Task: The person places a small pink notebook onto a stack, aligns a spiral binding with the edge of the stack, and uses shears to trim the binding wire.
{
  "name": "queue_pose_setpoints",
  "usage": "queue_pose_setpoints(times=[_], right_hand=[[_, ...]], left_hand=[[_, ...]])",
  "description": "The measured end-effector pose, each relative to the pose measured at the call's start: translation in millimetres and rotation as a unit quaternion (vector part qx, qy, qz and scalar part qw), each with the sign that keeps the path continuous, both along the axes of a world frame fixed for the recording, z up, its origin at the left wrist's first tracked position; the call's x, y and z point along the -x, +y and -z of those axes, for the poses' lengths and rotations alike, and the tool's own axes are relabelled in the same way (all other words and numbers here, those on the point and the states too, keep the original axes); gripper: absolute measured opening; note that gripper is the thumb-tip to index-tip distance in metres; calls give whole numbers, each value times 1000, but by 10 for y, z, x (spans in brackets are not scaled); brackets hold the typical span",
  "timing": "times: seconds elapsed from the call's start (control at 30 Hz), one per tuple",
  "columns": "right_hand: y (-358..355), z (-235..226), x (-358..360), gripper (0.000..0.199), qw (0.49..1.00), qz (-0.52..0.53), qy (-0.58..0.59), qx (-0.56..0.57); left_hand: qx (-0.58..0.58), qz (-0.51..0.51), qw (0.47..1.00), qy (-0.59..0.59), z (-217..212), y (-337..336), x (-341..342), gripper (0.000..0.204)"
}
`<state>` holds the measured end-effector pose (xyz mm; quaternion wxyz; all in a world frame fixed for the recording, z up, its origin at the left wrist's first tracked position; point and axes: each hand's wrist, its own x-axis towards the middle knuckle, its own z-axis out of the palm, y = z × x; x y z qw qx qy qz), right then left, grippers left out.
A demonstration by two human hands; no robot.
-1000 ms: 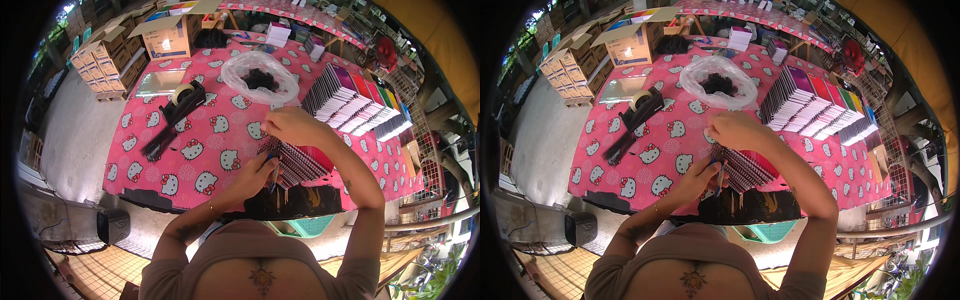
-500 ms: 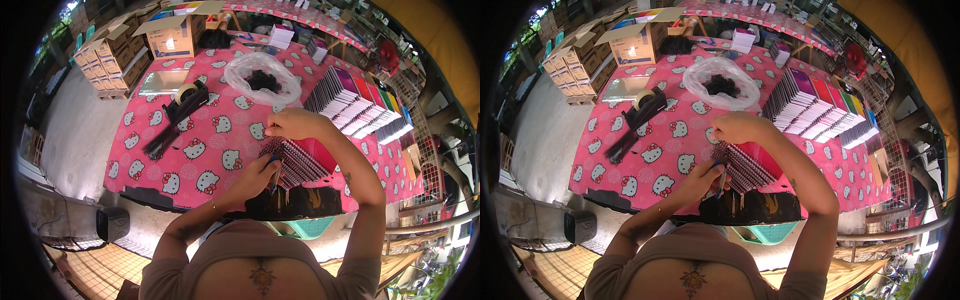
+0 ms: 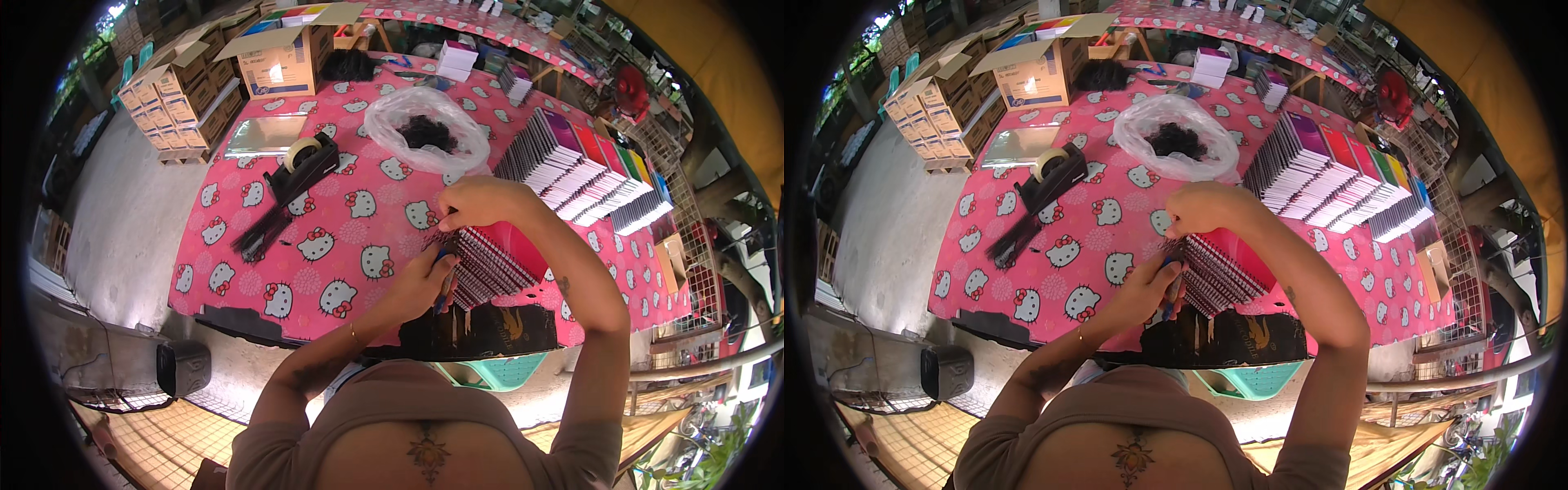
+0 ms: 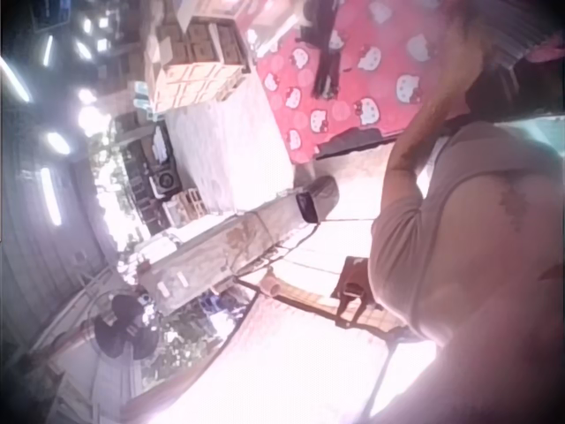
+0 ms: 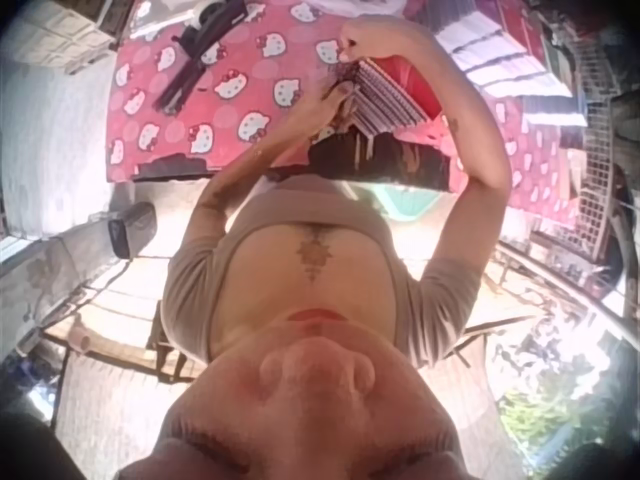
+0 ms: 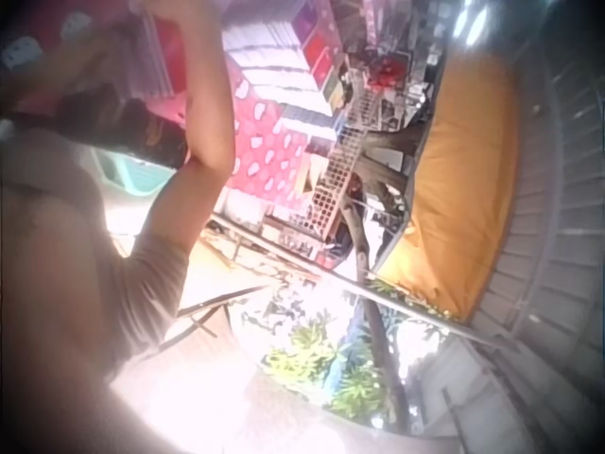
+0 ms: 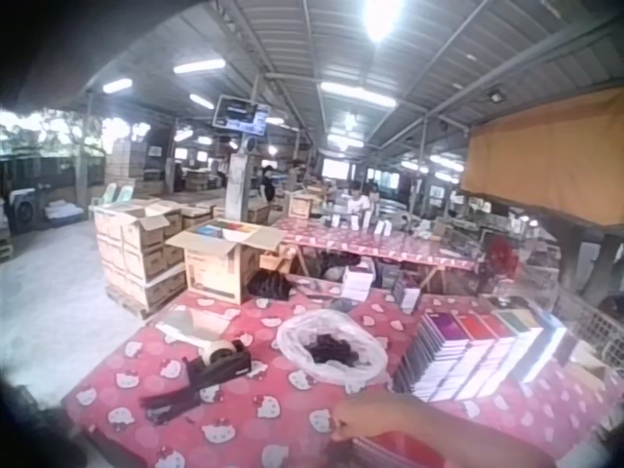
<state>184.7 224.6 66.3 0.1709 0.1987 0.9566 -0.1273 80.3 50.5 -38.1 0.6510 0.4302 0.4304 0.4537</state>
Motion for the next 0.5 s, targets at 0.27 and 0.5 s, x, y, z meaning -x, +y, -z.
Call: queue_pose_setpoints(times=[0.27, 0.5], right_hand=[[-29, 11, 56, 33, 997, 40, 42, 41], [-23, -26, 143, 30, 998, -9, -46, 46]], left_hand=[[12, 4, 1000, -17, 166, -133, -44, 34], [21, -20, 1000, -2, 137, -38, -73, 33]])
